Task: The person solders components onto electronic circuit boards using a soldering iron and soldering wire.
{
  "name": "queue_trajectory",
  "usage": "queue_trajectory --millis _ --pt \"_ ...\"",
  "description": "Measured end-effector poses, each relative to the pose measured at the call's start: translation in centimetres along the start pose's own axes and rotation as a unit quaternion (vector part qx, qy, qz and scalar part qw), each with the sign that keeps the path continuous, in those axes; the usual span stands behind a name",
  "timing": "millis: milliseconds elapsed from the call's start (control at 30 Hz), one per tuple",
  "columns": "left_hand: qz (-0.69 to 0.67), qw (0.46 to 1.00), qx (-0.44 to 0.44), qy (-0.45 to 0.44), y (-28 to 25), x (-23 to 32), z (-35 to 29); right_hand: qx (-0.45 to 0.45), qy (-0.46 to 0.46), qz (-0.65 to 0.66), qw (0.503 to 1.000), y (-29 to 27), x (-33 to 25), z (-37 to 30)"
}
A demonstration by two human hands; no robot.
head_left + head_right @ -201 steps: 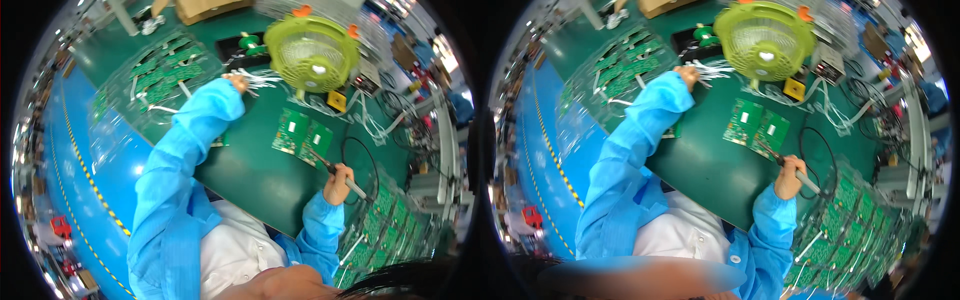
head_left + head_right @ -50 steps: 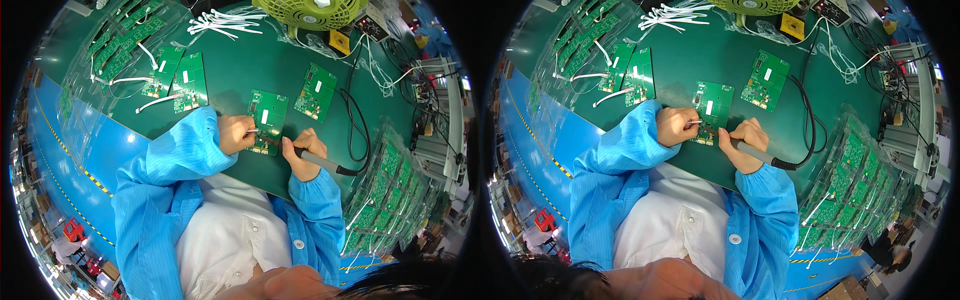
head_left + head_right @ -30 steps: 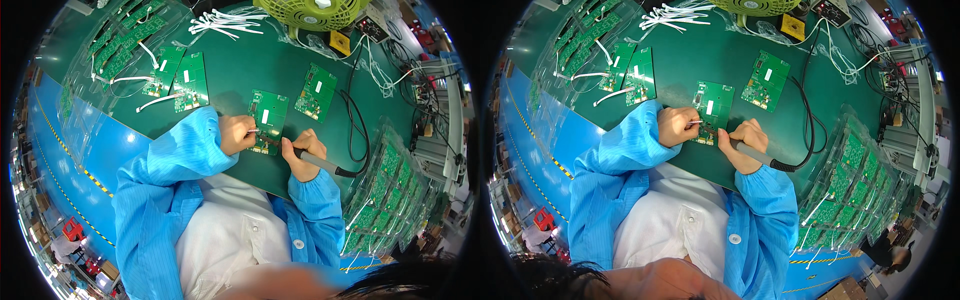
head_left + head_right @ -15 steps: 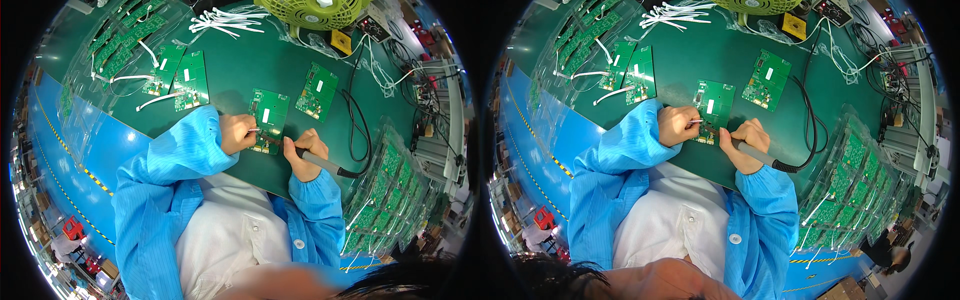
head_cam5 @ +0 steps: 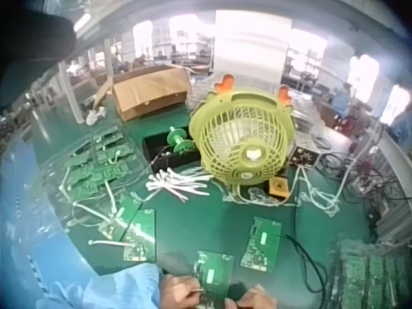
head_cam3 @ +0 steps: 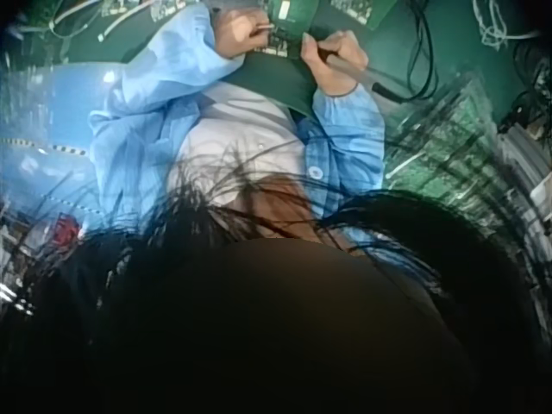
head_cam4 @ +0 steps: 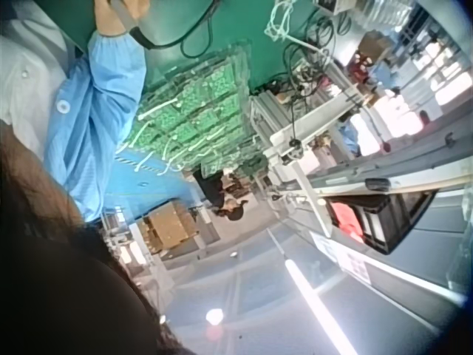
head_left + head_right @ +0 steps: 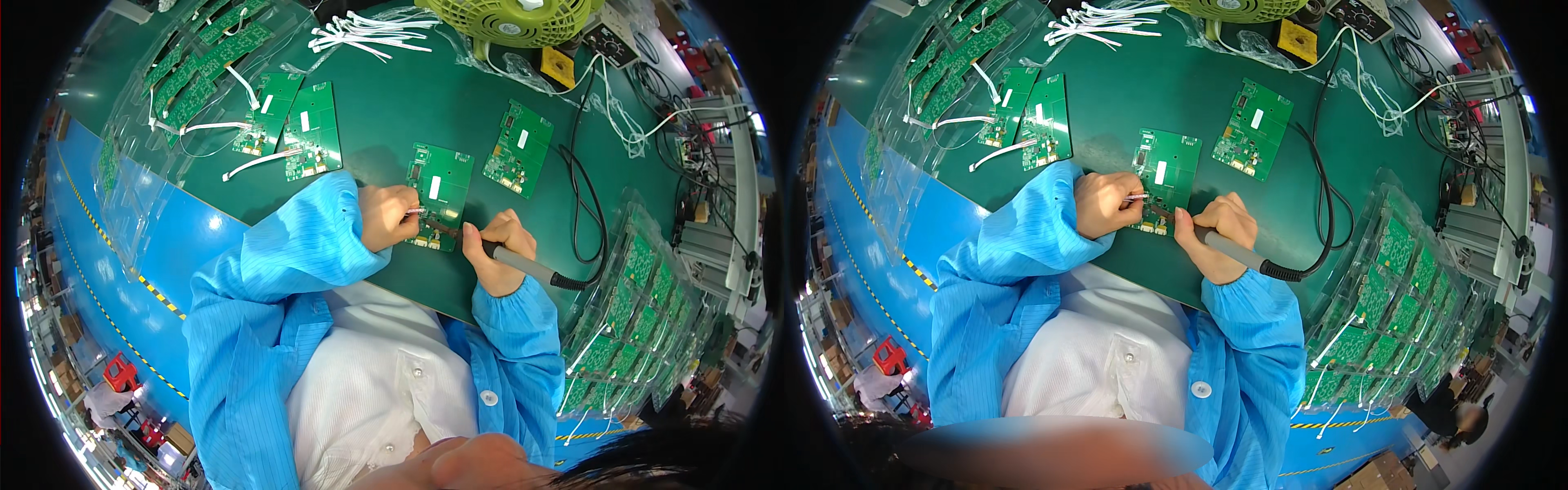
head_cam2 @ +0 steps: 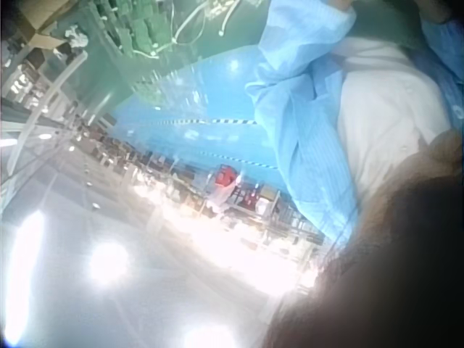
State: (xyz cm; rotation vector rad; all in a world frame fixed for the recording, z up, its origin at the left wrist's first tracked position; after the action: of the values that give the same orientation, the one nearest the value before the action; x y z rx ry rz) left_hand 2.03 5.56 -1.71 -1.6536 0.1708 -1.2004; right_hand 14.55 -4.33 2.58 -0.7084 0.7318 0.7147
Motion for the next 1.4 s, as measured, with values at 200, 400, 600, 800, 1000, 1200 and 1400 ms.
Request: queue_trajectory --millis 200,400,600,800,1000,1200,1400 --pt "0.001 1.0 -0.004 -0.002 0.1 -0.1 0.0 0.027 0.004 0.015 1.0 -1.1 0.3 0.0" --pt "0.005 1.0 -0.011 -0.004 0.1 0.0 0.0 0.042 0.019 0.024 0.999 -1.5 0.8 -0.1" --pt "-0.041 0.997 -0.061 0.017 -0.4 0.0 -0.2 0.046 0.024 0.032 0.998 -1.5 0.9 -0.1" --pt "-0.086 0.993 -0.069 0.04 -0.7 -0.4 -0.3 0.068 0.022 0.039 0.997 -1.6 1.1 -0.2" --pt "-0.127 0.986 -0.108 -0.03 -1.0 -1.0 -0.5 0.067 0.02 0.035 0.997 -1.6 1.3 -0.4" --pt "-0.164 0.98 -0.103 -0.054 -0.7 -1.5 -0.8 0.07 0.021 0.038 0.997 -1.6 1.4 -0.3" --pt "-0.149 0.983 -0.107 -0.03 -0.5 -1.0 -0.1 0.082 0.024 0.043 0.995 -1.8 1.4 -0.2"
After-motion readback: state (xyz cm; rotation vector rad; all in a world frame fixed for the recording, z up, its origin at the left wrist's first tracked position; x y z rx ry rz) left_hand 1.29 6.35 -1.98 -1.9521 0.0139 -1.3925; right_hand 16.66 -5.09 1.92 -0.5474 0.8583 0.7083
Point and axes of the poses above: each hand's wrist, its own z-axis towards the middle knuckle, its own y-axis out of the palm, x = y × z, the point moved 7 cm from there along z, towards the middle knuckle, and after that the axes turned 5 degrees about -y, right-handed, at the moved point
